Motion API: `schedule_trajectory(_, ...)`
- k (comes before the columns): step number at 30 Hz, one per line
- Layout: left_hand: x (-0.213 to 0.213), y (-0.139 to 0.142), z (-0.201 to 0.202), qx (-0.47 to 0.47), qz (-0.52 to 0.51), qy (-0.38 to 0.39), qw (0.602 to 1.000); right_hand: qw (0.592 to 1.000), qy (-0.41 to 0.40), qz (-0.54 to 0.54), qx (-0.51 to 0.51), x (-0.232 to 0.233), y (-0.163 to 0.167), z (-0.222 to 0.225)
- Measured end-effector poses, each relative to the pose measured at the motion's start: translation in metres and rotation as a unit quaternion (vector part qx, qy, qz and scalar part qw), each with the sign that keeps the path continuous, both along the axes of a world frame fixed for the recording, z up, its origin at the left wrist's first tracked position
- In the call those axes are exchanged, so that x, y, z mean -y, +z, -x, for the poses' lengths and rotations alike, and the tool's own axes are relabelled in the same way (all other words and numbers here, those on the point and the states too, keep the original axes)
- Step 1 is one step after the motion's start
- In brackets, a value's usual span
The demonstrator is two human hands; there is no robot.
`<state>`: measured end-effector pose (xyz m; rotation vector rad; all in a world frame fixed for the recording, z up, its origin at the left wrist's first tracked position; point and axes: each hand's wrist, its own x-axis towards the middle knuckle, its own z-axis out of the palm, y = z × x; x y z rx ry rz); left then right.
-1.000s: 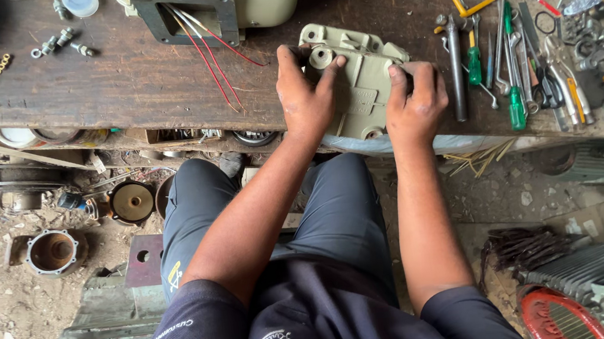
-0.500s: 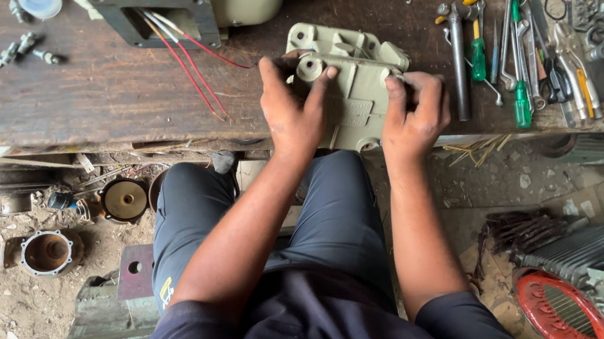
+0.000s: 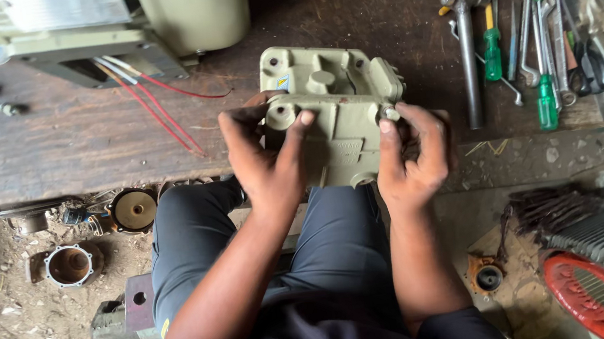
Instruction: The person sits at a workbench reassembling the terminal box of an electric motor. They twist together the motor's red lead wires, position the terminal block inside the junction box housing, fit the cover plate over the box, and fasten it, using a screwdriver on the cover screws at the end.
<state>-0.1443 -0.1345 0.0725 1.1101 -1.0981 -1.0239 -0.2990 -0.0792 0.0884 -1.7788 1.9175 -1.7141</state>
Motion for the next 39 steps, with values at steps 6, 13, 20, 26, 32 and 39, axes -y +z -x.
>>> schedule_trajectory(6, 0.006, 0.003, 0.001, 0.013, -0.014, -0.015, 1.000, 0.999, 0.005, -0.027, 0.031, 0.004, -0.001, 0.009)
schedule_trajectory(13, 0.014, 0.014, -0.008, 0.208, 0.031, -0.069, 0.975, 1.000, 0.002, 0.008, -0.001, 0.009, -0.013, 0.017)
schedule_trajectory(20, 0.030, 0.007, -0.021, 0.236, 0.040, -0.138, 0.961, 0.994, 0.013, 0.040, 0.106, 0.009, -0.038, 0.018)
schedule_trajectory(26, 0.035, -0.008, -0.023, 0.222, 0.061, -0.149, 0.962, 0.993, 0.010, 0.055, 0.108, 0.011, -0.052, 0.017)
schedule_trajectory(32, 0.031, -0.009, -0.023, 0.289, 0.072, -0.125, 0.946, 0.997, 0.005, 0.078, -0.011, 0.015, -0.064, 0.030)
schedule_trajectory(39, 0.030, -0.007, -0.019, 0.368, 0.089, -0.100, 0.920, 0.994, 0.018, 0.046, 0.101, 0.013, -0.063, 0.028)
